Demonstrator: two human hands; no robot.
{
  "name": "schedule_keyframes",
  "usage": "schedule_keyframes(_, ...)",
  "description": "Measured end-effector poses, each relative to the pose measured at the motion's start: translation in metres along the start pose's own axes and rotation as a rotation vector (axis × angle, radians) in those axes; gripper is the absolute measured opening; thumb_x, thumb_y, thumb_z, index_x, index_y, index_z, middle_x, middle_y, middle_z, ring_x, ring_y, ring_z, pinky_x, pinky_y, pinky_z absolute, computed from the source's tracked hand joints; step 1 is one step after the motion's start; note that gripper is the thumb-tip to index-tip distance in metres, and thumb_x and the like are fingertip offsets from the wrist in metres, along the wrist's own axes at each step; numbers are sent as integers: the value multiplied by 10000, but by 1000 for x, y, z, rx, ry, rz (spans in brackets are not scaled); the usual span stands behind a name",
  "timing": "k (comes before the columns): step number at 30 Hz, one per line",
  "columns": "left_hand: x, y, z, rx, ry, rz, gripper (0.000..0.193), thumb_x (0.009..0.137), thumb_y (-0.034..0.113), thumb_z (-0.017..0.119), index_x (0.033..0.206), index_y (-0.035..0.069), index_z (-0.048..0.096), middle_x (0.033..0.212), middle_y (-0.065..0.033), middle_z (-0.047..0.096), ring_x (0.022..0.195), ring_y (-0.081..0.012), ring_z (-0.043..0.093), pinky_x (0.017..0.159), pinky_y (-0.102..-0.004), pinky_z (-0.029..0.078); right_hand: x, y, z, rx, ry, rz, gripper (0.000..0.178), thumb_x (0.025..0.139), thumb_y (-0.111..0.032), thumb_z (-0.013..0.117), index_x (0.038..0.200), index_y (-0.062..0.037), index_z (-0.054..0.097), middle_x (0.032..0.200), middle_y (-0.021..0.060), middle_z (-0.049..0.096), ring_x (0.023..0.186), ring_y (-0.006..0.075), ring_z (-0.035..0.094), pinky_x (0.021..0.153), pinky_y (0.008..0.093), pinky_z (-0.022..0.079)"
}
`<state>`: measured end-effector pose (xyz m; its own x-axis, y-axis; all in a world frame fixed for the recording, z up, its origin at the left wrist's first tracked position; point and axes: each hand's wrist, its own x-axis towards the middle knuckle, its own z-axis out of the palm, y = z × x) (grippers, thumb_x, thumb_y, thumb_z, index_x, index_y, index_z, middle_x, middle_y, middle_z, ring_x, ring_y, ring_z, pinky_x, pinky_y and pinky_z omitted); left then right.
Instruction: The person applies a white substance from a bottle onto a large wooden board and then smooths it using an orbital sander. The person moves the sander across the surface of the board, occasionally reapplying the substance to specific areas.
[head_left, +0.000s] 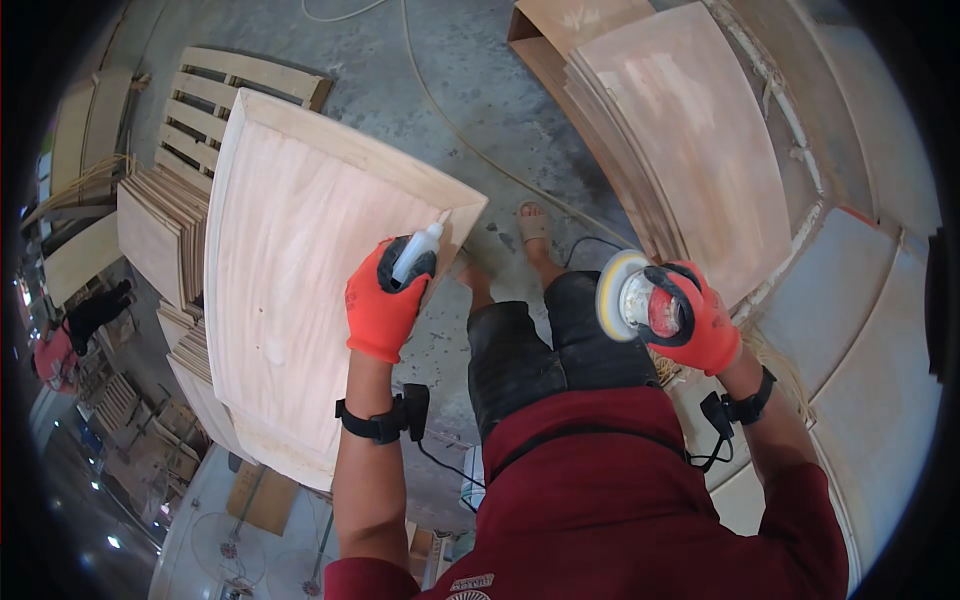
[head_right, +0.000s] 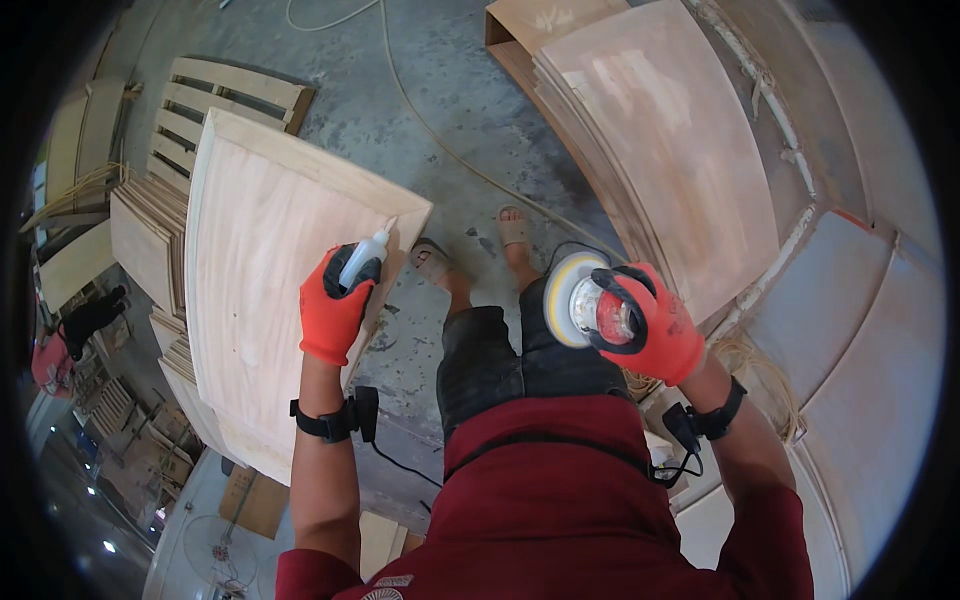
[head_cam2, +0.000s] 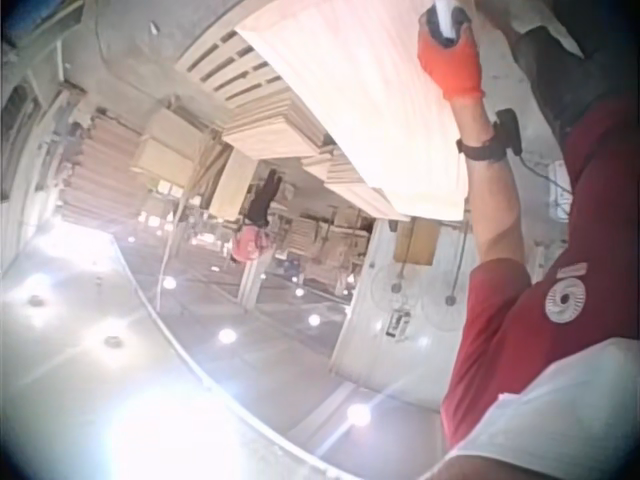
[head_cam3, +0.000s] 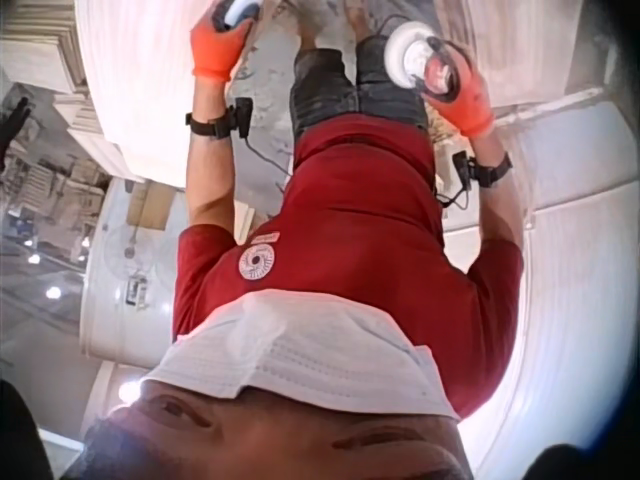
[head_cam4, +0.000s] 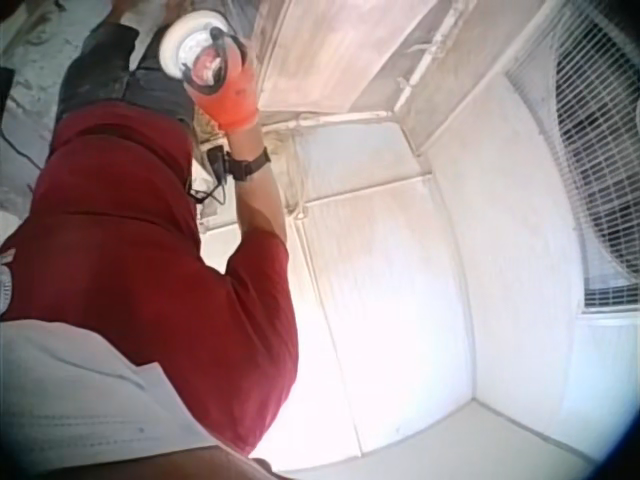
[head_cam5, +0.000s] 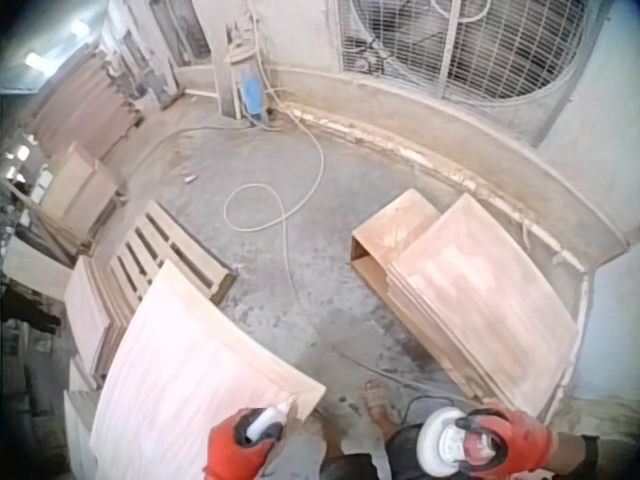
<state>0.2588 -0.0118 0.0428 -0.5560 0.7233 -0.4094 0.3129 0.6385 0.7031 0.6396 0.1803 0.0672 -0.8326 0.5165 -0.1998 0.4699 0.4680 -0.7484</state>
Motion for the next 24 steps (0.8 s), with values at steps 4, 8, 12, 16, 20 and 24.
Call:
schedule_keyframes(4,2,3,1,19,-27,0,420,798,20,761,1212,9,692,1112,-131,742,1031,-221,698,960,-332,517,-2,0,2,-5,14,-11,782,645,-193,932,1334,-67,584,1267,210,593,1097,430,643,902,474,556)
schedule_keyframes(8,4,8,3,21,-33,-16,425,792,22,765,1211,22,693,1110,-130,741,1025,-229,702,955,-335,520,0,-4,2,6,17,-7,782,646,-196,931,1337,-79,587,1265,206,593,1089,425,648,888,473,561)
schedule_keyframes(12,11,5,8,50,-34,20,439,770,66,795,1199,45,702,1142,-148,729,1033,-306,705,927,-373,539,-1,-2,2,16,35,1,788,642,-202,931,1343,-90,588,1266,203,593,1095,424,647,890,474,560)
schedule_keyframes(16,15,6,10,55,-45,40,448,760,89,810,1195,57,708,1161,-152,723,1041,-341,705,915,-394,547,-5,2,2,-11,5,36,799,631,-216,937,1338,-90,588,1279,203,590,1107,425,645,897,476,560)
schedule_keyframes(20,15,4,14,29,-66,18,445,761,90,811,1193,57,710,1158,-155,724,1042,-343,703,919,-394,546,-8,4,3,-26,-15,58,810,620,-230,943,1334,-91,587,1293,202,588,1110,424,648,901,474,562)
schedule_keyframes(24,11,12,11,-34,-61,11,440,776,64,799,1205,36,704,1153,-152,728,1043,-299,709,936,-370,537,-4,-2,-1,-23,-32,87,805,621,-227,940,1330,-85,585,1310,201,582,1087,418,660,890,465,571)
